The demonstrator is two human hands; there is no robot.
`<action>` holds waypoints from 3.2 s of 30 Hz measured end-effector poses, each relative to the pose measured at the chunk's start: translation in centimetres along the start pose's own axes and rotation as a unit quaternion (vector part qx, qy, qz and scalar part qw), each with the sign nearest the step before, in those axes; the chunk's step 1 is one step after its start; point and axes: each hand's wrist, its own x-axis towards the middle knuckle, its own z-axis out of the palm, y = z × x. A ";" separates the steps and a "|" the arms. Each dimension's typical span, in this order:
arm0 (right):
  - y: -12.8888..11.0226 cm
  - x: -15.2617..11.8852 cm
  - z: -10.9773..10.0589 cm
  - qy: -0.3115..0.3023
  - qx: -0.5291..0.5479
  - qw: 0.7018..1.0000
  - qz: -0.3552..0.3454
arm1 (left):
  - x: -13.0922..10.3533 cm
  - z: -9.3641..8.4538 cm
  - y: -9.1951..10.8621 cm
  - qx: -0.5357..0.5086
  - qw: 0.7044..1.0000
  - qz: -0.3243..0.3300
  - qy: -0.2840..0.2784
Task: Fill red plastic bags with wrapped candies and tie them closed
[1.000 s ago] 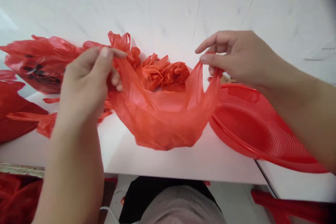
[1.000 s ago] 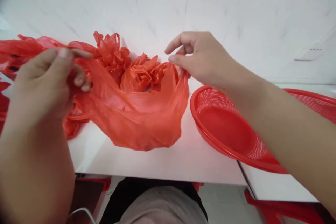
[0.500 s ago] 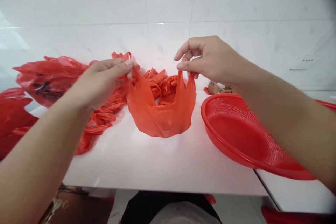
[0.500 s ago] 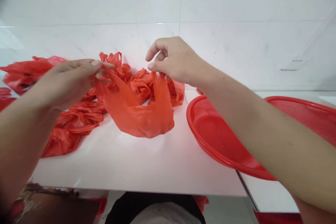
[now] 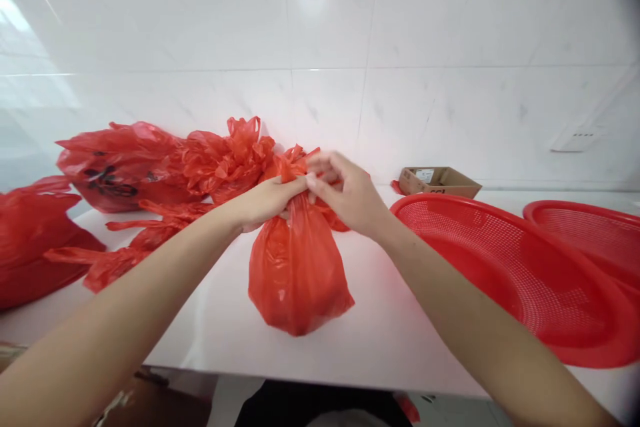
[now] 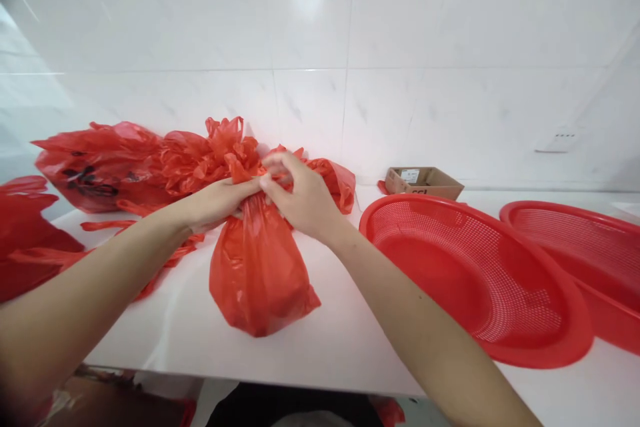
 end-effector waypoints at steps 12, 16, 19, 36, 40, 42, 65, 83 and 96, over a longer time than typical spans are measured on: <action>-0.7 -3.8 0.0 -0.023 0.145 0.989 -0.012 | -2.3 -2.0 -0.5 -0.001 0.994 -0.007 -0.108; 1.7 -3.0 1.4 0.077 0.151 0.985 0.028 | -2.6 -2.4 -0.5 0.081 0.991 0.021 -0.107; 4.3 -2.5 2.1 0.025 0.168 0.980 0.103 | -2.2 -2.3 -1.1 0.116 0.982 0.040 -0.145; 9.2 -5.1 1.1 -0.007 0.184 0.972 0.146 | 0.0 0.7 -5.3 0.243 0.952 0.186 -0.008; 11.8 -5.0 0.4 0.099 0.099 0.977 0.161 | -1.9 -2.8 -8.4 0.221 0.966 0.115 0.070; 14.0 -4.8 0.6 0.135 0.077 0.967 0.203 | -3.7 -4.7 -10.6 0.215 0.970 0.066 0.091; 18.0 -6.0 6.3 0.040 -0.218 0.953 0.209 | 1.3 0.1 -17.3 0.410 0.893 0.112 0.150; 21.5 -6.1 2.6 0.049 -0.330 0.875 0.350 | 4.9 -0.1 -21.9 0.479 0.865 -0.098 0.115; 22.3 -6.2 0.9 0.136 -0.260 0.896 0.334 | 1.8 -4.9 -21.5 0.467 0.863 -0.160 0.103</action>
